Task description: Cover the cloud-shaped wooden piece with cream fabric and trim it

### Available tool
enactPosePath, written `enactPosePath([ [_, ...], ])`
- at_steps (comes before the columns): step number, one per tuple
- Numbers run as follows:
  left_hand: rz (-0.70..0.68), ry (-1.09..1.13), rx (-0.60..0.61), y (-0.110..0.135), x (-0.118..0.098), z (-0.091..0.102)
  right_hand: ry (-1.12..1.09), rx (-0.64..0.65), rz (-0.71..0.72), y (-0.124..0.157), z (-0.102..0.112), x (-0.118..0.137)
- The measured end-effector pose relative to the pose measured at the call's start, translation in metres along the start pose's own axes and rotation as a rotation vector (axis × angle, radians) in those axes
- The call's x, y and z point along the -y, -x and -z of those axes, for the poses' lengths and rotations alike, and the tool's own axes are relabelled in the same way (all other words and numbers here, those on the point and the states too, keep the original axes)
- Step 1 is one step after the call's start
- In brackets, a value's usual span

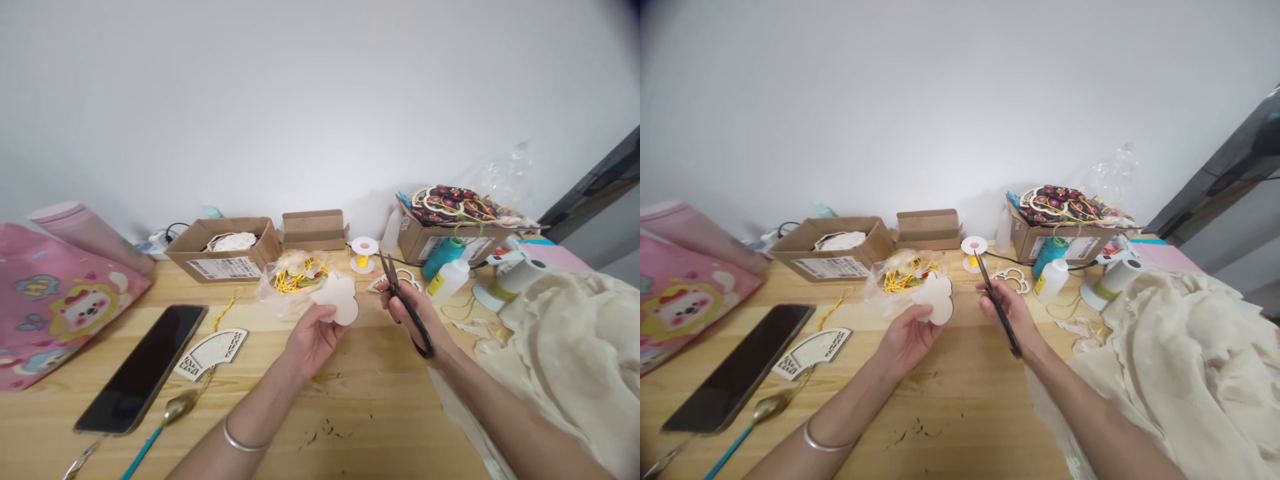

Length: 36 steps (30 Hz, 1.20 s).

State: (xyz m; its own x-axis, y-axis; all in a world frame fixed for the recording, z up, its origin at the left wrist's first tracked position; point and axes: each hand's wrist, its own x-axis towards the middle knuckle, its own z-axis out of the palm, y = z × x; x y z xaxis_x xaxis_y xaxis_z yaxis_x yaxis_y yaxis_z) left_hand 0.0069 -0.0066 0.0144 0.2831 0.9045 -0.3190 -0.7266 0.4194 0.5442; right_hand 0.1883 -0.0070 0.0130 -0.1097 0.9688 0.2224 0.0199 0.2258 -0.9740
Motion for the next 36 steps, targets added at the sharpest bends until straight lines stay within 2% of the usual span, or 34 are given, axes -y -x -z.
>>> enactPosePath([
  [3, -0.022, 0.015, 0.034, 0.001, 0.004, -0.001, 0.037, 0.089, -0.013, 0.003, -0.003, 0.0],
  [8, -0.043, 0.04, 0.022, 0.001, 0.011, -0.001, 0.085, 0.211, -0.121, 0.009, -0.009, 0.005],
  [16, -0.127, -0.141, -0.006, 0.003, 0.011, -0.005, 0.061, 0.377, -0.107, 0.012, -0.011, 0.015],
  [24, -0.162, -0.248, 0.02, 0.002, 0.012, -0.004, 0.056, 0.389, -0.142, 0.012, -0.009, 0.011],
  [28, -0.184, -0.245, 0.03, 0.003, 0.013, -0.004, 0.068, 0.348, -0.164, 0.012, -0.009, 0.011],
  [36, -0.183, -0.228, 0.033, 0.001, 0.014, -0.003, 0.06, 0.361, -0.153, 0.011, -0.008, 0.007],
])
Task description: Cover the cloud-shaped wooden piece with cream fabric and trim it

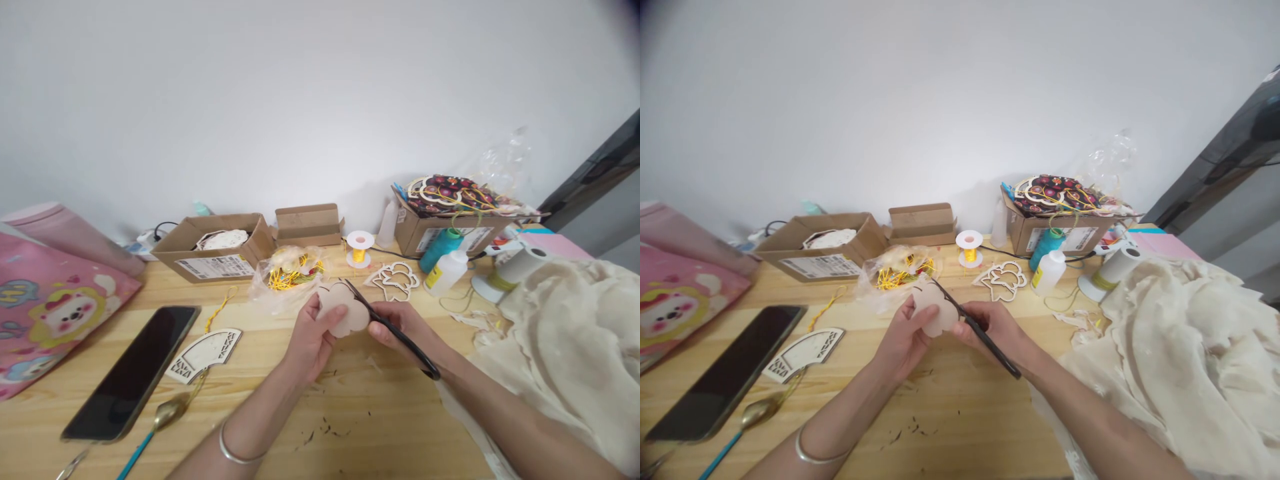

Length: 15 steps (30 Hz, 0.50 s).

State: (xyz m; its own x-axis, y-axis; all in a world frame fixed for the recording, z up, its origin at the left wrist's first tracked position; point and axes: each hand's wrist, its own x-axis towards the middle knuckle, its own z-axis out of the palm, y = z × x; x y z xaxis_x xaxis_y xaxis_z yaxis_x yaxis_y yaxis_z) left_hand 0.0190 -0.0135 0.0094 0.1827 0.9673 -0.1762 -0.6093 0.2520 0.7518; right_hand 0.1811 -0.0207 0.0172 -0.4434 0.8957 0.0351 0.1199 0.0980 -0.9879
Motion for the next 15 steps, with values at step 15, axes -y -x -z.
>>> enactPosePath([
  [15, 0.017, -0.013, -0.008, 0.0038, 0.0028, -0.0056, 0.027, -0.04, 0.002, 0.0004, -0.0018, -0.001],
])
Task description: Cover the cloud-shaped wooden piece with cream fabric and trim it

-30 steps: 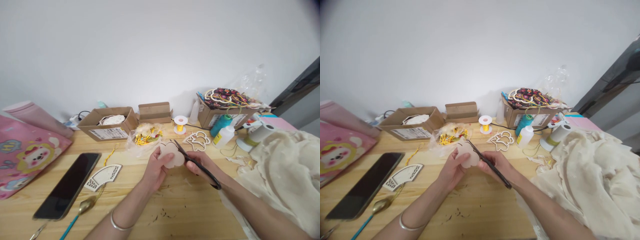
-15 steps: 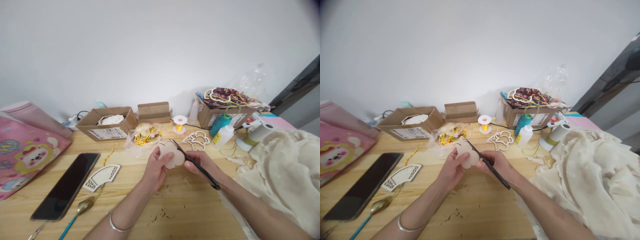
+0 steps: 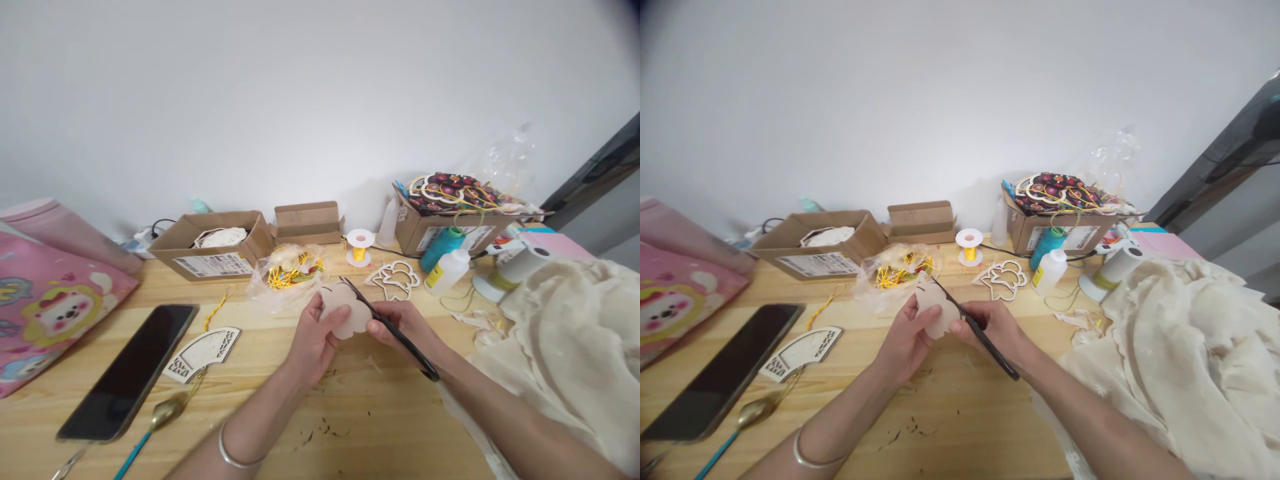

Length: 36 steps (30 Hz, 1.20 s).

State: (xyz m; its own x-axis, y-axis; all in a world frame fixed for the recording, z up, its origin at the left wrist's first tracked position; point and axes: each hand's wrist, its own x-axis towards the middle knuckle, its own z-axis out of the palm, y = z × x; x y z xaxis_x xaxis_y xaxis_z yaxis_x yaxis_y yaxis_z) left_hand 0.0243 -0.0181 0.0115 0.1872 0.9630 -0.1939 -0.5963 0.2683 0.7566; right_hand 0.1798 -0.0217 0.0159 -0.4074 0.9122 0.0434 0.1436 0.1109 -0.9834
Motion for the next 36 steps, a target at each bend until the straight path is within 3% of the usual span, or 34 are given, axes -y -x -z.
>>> enactPosePath([
  [12, 0.015, 0.023, -0.005, -0.0005, -0.0003, -0.0003, -0.107, 0.029, -0.003, 0.0002, -0.003, 0.0027],
  [36, 0.021, -0.017, -0.025, 0.0004, -0.0013, -0.0012, 0.056, -0.003, -0.052, -0.0003, 0.0032, 0.0006],
])
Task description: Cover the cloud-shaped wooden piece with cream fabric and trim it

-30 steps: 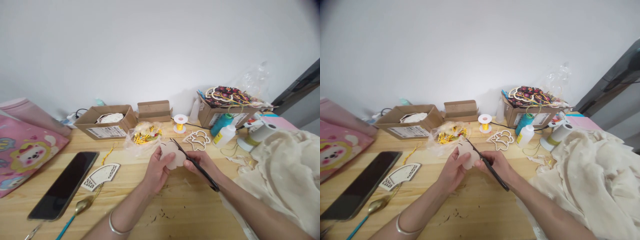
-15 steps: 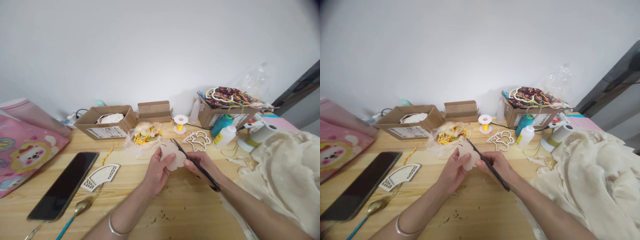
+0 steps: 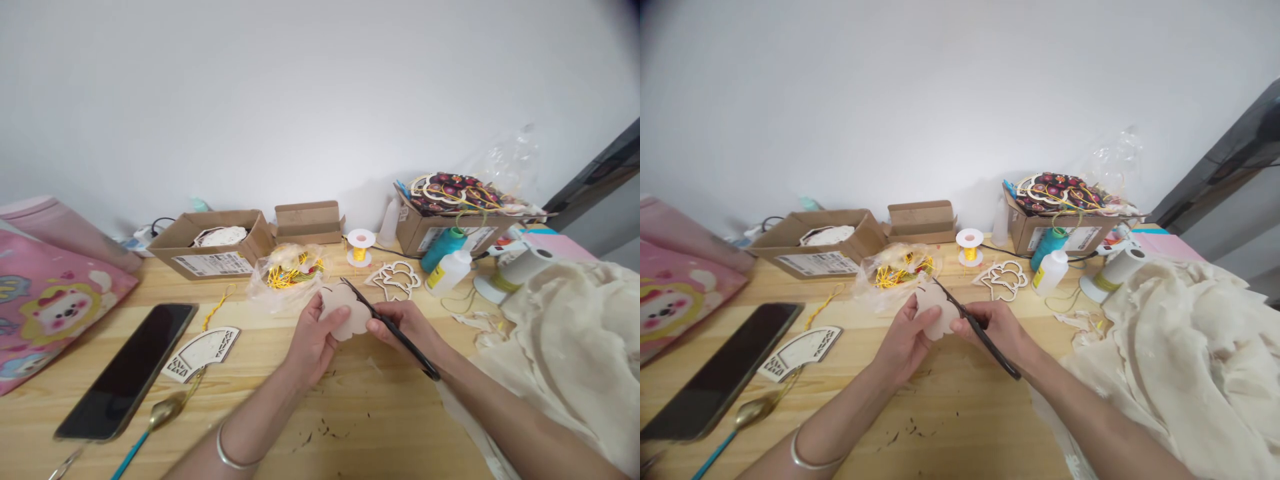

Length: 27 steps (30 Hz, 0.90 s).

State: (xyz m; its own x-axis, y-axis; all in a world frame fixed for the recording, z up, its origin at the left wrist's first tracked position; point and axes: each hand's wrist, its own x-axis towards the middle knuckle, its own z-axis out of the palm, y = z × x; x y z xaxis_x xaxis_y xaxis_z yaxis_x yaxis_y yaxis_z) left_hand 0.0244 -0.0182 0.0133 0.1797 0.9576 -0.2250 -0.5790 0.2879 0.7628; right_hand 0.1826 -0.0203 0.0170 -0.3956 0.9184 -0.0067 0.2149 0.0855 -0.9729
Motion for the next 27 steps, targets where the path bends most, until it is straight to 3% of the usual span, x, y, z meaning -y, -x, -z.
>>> enactPosePath([
  [12, -0.013, -0.005, 0.019, -0.001, -0.001, 0.002, 0.015, -0.042, 0.017, -0.002, -0.006, 0.001],
  [19, -0.001, -0.045, -0.007, -0.001, -0.004, 0.003, 0.04, -0.005, -0.017, -0.001, 0.002, 0.001],
  [27, -0.037, -0.121, -0.034, -0.003, -0.006, 0.008, 0.058, 0.102, 0.045, 0.0, 0.012, -0.006],
])
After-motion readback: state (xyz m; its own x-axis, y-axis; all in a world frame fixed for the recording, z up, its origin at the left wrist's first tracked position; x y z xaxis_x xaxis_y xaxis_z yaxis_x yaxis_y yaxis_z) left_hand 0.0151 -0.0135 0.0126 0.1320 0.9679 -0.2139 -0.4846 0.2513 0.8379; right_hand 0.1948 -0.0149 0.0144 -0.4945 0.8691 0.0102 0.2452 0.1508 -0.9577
